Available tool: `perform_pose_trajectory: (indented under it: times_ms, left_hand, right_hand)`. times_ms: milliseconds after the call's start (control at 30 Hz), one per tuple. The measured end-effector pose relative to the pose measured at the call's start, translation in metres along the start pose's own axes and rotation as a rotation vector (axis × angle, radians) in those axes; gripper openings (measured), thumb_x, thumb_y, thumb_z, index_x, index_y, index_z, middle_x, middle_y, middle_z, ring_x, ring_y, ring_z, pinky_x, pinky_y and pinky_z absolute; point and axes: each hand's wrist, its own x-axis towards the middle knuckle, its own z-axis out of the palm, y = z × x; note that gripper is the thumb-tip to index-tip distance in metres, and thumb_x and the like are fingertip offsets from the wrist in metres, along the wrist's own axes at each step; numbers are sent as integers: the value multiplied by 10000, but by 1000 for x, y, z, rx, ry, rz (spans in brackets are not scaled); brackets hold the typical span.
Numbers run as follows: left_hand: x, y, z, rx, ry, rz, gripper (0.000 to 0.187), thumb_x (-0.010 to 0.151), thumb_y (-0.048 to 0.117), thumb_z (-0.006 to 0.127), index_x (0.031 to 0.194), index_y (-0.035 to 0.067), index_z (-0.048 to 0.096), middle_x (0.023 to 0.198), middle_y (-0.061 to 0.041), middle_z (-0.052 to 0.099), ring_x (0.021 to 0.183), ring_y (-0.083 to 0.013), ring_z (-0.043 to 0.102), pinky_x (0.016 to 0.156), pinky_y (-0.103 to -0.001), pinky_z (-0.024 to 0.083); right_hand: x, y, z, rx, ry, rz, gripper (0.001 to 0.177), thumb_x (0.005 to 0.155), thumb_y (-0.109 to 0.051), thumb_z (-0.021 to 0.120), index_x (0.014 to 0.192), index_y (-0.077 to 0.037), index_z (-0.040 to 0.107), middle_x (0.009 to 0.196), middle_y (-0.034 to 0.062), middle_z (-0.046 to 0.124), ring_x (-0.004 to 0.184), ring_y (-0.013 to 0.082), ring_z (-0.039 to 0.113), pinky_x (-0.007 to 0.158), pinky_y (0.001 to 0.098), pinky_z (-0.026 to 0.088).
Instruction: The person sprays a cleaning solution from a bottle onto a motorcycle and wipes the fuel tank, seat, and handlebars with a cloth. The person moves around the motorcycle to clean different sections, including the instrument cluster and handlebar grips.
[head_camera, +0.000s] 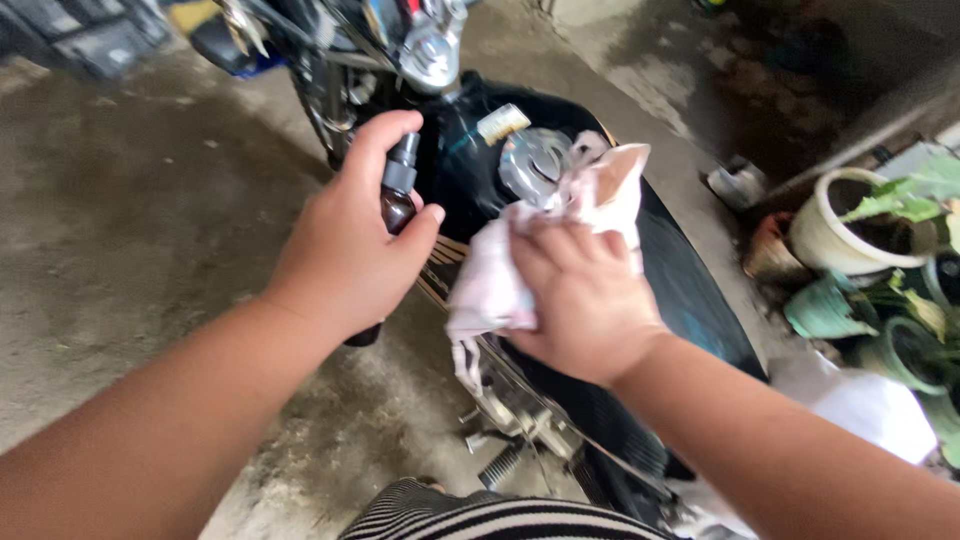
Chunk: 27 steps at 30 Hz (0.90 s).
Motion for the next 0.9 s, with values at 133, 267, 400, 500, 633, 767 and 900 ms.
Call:
perform_pose_trajectory:
  times_ms: [133, 267, 400, 500, 633, 767, 900]
  left_hand:
    - [1, 2, 6, -39, -22, 17, 657, 896, 173, 724, 1468, 266, 413, 855, -43, 707, 752, -201, 734, 697, -378, 573]
    - [-2, 3, 8, -37, -42, 4, 666, 892, 167, 728, 1469, 259, 407, 855, -37, 709, 752, -197, 729, 682, -378, 570]
    - [-4, 7, 5, -9, -31, 5, 676, 887, 171, 729, 1475, 252, 405, 851, -40, 712, 754, -209, 729, 683, -381, 568]
    - [-5, 13, 6, 0, -27, -16, 673, 882, 172, 723, 1472, 255, 410, 844, -50, 711, 745, -223, 732, 699, -383, 568]
    - [-1, 23, 9, 59, -57, -72, 678, 876, 185, 721, 1471, 270, 407, 842, -57, 711, 737, -229, 724, 688, -399, 557]
    - [6, 34, 20, 46, -41, -52, 678, 867, 183, 727, 1463, 260, 414, 869, -49, 722, 762, -210, 725, 700, -390, 560]
    - [11, 42, 31, -8, -40, -54, 658, 878, 191, 717, 1461, 259, 419, 887, -45, 726, 749, -205, 739, 722, -372, 580]
  right_hand:
    - [-28, 43, 8, -62, 9, 163, 1043, 610, -548, 812, 1441, -20, 469, 1457, 219, 493, 1360, 426, 395, 1020, 643, 366]
    - [-17, 80, 14, 40, 42, 248, 1062, 700, -534, 832, 1517, 13, 432, 1450, 271, 463, 1348, 435, 427, 985, 620, 395]
    - [12, 112, 11, 479, -91, 506, 791, 761, -584, 745, 1376, -104, 612, 1317, 134, 658, 1205, 289, 671, 1066, 418, 508]
    - [35, 124, 11, 718, -82, 514, 824, 736, -624, 721, 1375, -121, 590, 1216, 78, 736, 1161, 250, 693, 1019, 391, 488]
    - [44, 119, 16, 606, -154, 722, 894, 795, -715, 620, 1445, -106, 551, 1301, 110, 709, 1242, 284, 667, 1083, 419, 486]
    - [-7, 96, 23, 176, -100, 391, 1197, 742, -770, 720, 1492, 60, 293, 1598, 292, 331, 1465, 461, 311, 1072, 566, 318]
    - [-97, 75, 32, 51, -151, 2, 1437, 540, -832, 773, 1550, 24, 214, 1550, 317, 281, 1413, 553, 253, 1062, 691, 270]
